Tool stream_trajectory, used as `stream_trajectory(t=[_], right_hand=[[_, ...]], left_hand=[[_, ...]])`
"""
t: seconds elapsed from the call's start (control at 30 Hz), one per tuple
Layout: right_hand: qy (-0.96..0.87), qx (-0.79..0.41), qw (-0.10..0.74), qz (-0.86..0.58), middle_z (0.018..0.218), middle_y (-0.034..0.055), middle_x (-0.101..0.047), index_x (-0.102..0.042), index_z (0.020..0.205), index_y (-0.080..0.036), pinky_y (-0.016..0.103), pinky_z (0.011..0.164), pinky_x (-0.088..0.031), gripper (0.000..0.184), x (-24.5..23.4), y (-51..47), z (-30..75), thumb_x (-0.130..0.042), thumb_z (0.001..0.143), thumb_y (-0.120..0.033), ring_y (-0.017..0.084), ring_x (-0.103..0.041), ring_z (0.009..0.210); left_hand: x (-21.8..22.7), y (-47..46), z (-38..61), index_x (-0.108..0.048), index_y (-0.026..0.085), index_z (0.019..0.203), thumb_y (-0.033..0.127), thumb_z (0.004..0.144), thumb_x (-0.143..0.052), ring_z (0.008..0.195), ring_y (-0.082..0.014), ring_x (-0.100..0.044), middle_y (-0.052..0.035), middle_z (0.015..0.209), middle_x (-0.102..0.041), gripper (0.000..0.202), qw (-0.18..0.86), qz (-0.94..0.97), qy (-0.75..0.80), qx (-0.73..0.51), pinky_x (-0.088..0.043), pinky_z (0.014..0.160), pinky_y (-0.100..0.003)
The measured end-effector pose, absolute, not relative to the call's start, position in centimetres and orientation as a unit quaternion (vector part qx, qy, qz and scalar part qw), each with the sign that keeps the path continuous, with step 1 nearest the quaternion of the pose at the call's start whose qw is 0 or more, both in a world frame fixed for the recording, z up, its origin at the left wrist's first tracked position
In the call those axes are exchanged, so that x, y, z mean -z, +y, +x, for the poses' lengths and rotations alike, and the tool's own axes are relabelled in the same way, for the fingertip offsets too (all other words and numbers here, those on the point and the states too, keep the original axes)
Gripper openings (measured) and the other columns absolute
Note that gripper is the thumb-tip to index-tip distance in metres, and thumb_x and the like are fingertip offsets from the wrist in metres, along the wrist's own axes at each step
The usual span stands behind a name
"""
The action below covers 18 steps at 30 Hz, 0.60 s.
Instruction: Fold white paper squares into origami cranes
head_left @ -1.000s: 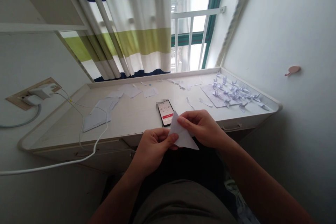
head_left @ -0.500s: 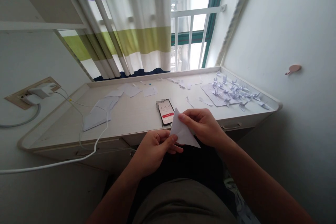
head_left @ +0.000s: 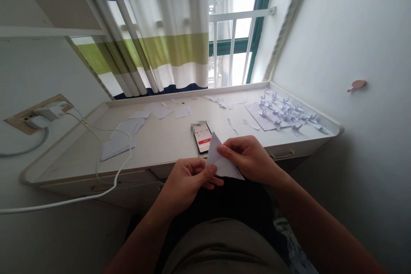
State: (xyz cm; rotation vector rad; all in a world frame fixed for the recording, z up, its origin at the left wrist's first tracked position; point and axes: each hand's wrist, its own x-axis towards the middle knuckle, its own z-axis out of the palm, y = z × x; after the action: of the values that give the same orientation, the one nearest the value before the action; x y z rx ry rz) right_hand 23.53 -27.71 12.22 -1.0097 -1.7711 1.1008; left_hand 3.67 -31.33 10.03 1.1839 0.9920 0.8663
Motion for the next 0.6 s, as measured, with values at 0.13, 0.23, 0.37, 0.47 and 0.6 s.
stream_trajectory(t=[0.13, 0.23, 0.37, 0.47, 0.6], right_hand=[[-0.698, -0.453, 0.379, -0.405, 0.061, -0.0005, -0.055, -0.072, 0.075, -0.013, 0.022, 0.046, -0.029, 0.043, -12.16, -27.9, 23.81, -0.064, 0.093, -0.051, 0.009, -0.04, 0.054], [-0.71, -0.448, 0.355, -0.41, 0.058, -0.0019, -0.05, -0.068, 0.07, -0.013, 0.022, 0.044, -0.026, 0.045, -12.05, -27.87, 24.05, -0.063, 0.094, -0.051, 0.008, -0.038, 0.053], [-0.706, -0.445, 0.363, -0.415, 0.059, -0.0017, -0.051, -0.069, 0.071, -0.013, 0.023, 0.046, -0.027, 0.044, -11.89, -27.8, 24.29, -0.064, 0.093, -0.051, 0.009, -0.038, 0.054], [-0.72, -0.461, 0.324, -0.405, 0.058, -0.0028, -0.048, -0.066, 0.07, -0.014, 0.023, 0.047, -0.026, 0.048, -11.82, -27.83, 24.42, -0.061, 0.095, -0.055, 0.009, -0.037, 0.055], [-0.722, -0.44, 0.337, -0.415, 0.057, -0.0028, -0.047, -0.064, 0.065, -0.015, 0.024, 0.05, -0.028, 0.048, -11.8, -28.2, 24.43, -0.064, 0.093, -0.054, 0.01, -0.036, 0.056]], left_hand=[[-10.2, -31.17, 3.57, -0.08, 0.014, 0.093, 0.045, 0.085, -0.08, 0.081, -0.0211, -0.08, -0.0096, 0.083, -0.082, 0.032, 0.63, 0.511, 0.435, -0.391, -0.059, 0.066, -0.023], [-10.31, -31.09, 3.53, -0.079, 0.014, 0.094, 0.045, 0.086, -0.08, 0.081, -0.0217, -0.08, -0.0096, 0.084, -0.082, 0.032, 0.629, 0.51, 0.436, -0.392, -0.059, 0.066, -0.023], [-10.36, -31.11, 3.51, -0.079, 0.013, 0.093, 0.044, 0.085, -0.081, 0.083, -0.0227, -0.08, -0.0097, 0.084, -0.082, 0.032, 0.626, 0.508, 0.437, -0.399, -0.06, 0.065, -0.023], [-10.44, -31.17, 3.4, -0.08, 0.013, 0.096, 0.044, 0.085, -0.08, 0.083, -0.0223, -0.08, -0.0111, 0.085, -0.082, 0.033, 0.623, 0.503, 0.44, -0.406, -0.06, 0.066, -0.023], [-10.67, -31.18, 3.13, -0.08, 0.013, 0.095, 0.044, 0.085, -0.08, 0.083, -0.0229, -0.08, -0.0121, 0.087, -0.082, 0.033, 0.624, 0.504, 0.439, -0.405, -0.06, 0.065, -0.023]])
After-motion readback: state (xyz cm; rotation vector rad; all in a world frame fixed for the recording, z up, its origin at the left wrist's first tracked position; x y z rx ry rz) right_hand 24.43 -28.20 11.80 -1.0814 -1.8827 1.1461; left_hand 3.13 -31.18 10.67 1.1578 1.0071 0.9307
